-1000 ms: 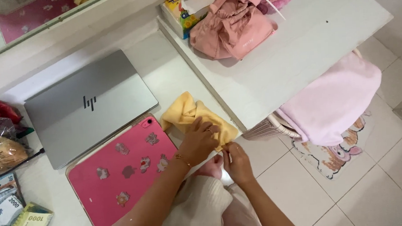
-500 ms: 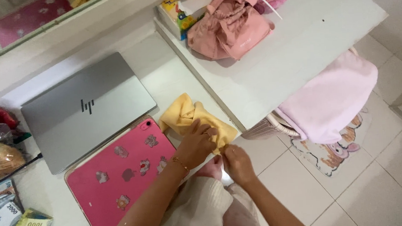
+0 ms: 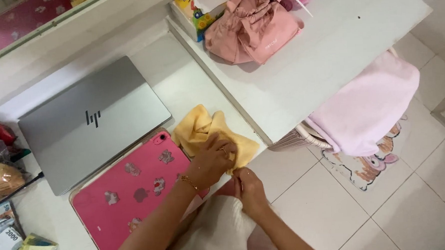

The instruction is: The person wipes a white desk surface with a yellow cloth, moving around a laptop, a pink tablet, a pink bag, and a tissue box. The person repeatedly wipes different sections of the desk, including the edges and corners, while occasionally adjusting the cloth.

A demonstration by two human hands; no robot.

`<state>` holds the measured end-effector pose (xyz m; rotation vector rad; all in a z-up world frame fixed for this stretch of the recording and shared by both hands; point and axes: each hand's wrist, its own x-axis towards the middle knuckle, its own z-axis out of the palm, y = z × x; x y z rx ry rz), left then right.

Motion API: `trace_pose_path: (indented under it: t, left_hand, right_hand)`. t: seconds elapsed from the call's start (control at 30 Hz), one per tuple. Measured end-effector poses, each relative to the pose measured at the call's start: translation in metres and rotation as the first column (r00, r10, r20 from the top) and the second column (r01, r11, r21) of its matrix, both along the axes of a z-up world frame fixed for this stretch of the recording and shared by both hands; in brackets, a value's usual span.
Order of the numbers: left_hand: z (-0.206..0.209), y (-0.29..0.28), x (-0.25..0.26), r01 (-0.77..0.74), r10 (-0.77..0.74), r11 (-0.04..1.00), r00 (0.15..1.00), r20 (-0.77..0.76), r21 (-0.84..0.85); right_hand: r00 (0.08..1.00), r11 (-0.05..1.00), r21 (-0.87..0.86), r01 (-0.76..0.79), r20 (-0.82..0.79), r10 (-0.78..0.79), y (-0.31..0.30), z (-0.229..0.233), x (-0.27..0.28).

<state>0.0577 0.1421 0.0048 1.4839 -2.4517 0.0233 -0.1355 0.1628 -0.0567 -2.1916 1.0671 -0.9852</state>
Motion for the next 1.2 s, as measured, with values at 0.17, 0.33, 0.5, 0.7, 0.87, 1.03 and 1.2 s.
trace_pose_path:
  t: [0.17,0.33,0.5,0.7,0.87,1.03,1.2]
  left_hand:
    - [-0.025,-0.021,-0.011,-0.020,0.020,1.000,1.000,-0.004,0.024]
    - [-0.025,-0.025,-0.017,-0.074,0.074,0.997,0.997,0.021,-0.015]
    - [0.011,-0.015,0.002,0.108,-0.107,0.975,0.994,-0.017,0.193]
    - [0.014,-0.016,0.000,0.101,-0.100,0.993,0.995,-0.011,0.066]
    - [-0.032,-0.026,-0.017,-0.032,0.032,0.999,0.999,-0.014,-0.001]
    - [-0.023,-0.021,-0.016,-0.074,0.073,0.997,0.996,-0.047,-0.014]
    - [-0.012,-0.004,-0.001,0.003,-0.003,1.000,1.000,-0.024,0.004]
  right_hand:
    - [0.986,0.987,-0.158,0.011,-0.165,-0.038,-0.043,-0.004,-0.018]
    - [0.982,0.985,-0.161,0.069,-0.162,-0.095,-0.044,0.002,-0.012]
    - [0.999,0.983,0.184,0.011,0.041,-0.019,-0.006,0.016,0.004]
    - [0.985,0.999,-0.042,0.013,-0.173,-0.020,-0.021,0.016,-0.001]
    - [0.955,0.974,-0.213,0.078,-0.265,-0.134,-0.047,-0.012,-0.014]
    - [0.974,0.986,-0.123,0.115,-0.182,-0.136,-0.032,0.001,-0.004]
    - [0.992,0.997,0.004,0.073,-0.105,-0.073,-0.003,0.014,0.000]
